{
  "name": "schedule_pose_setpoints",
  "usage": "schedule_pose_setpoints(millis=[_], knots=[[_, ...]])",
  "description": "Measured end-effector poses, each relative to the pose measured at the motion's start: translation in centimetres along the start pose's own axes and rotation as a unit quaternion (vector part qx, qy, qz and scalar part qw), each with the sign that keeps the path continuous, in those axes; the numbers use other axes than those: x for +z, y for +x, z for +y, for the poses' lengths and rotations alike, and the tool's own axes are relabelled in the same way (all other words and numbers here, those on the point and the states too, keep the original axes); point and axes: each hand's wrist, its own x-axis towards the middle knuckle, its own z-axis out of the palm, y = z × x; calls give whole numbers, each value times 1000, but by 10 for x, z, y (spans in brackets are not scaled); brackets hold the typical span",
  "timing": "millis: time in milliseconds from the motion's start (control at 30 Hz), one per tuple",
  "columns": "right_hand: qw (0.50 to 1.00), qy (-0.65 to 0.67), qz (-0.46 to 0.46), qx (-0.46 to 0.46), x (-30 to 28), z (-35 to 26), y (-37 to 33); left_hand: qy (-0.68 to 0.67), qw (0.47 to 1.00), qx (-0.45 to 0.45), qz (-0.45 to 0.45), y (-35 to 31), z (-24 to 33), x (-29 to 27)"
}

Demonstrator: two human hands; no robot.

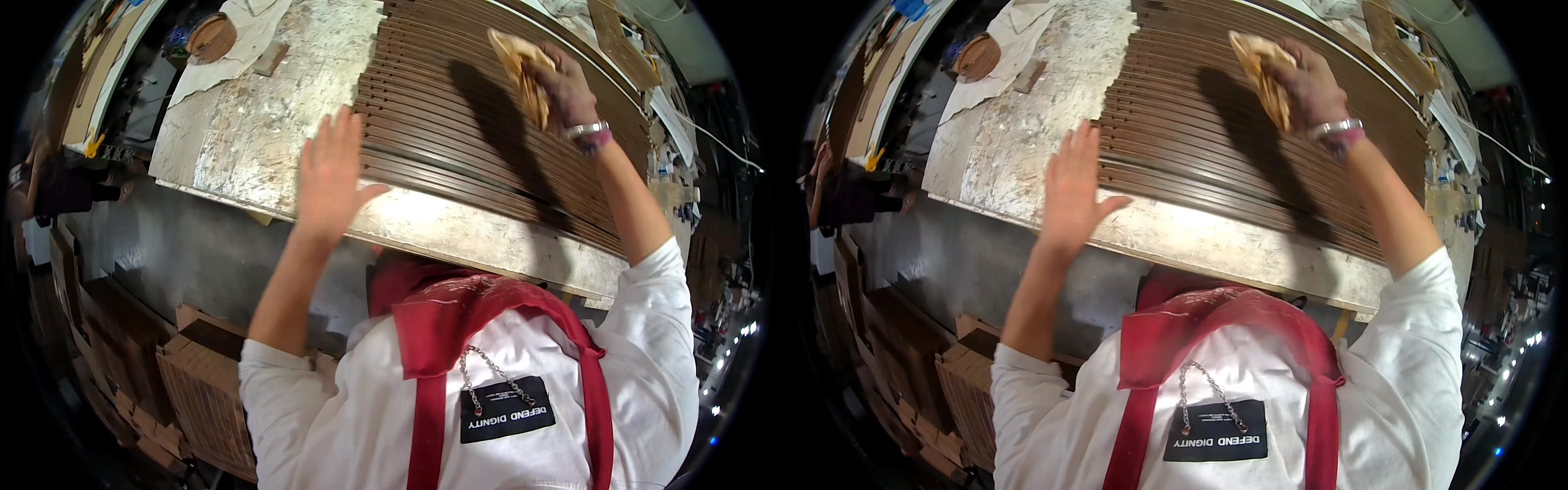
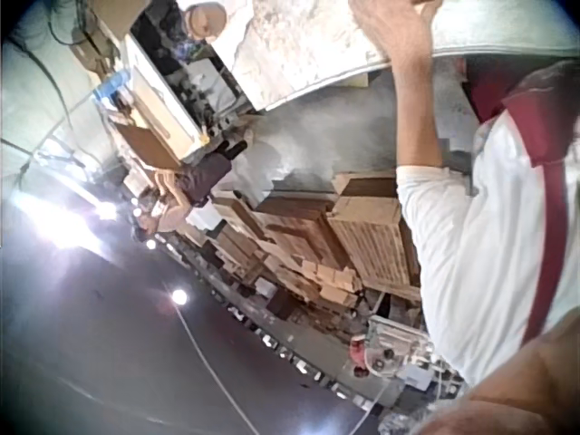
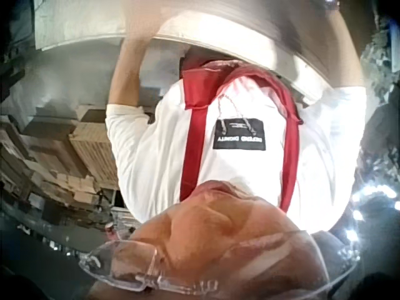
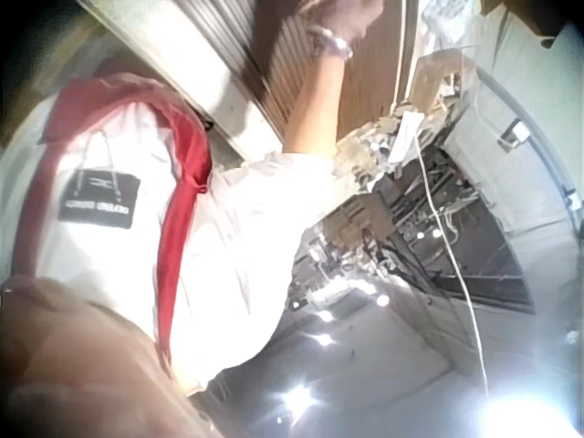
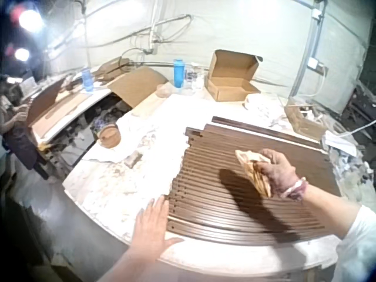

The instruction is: The person applies a liquid stain from a bottle onto a cloth and wipes it across several wooden slats arranged on a workbench, then stains additional narrow wooden strips one at a time.

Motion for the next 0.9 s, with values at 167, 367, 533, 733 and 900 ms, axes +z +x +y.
schedule_pose_setpoints(millis=[167,367,533,733,900], knots=[[890,-343,-100,-284,90,25,-42,-85,996,33,-24,13,-17,12],[767,-513,-209,-326,66,56,-77,-76,996,36,-26,13,-18,17],[790,-530,-167,-258,21,69,-108,-133,990,36,-12,17,-13,19],[820,-452,-91,-341,162,56,-49,-92,994,36,-36,18,-5,15],[825,-478,-132,-271,57,89,-82,-76,996,33,-22,14,-4,11]])
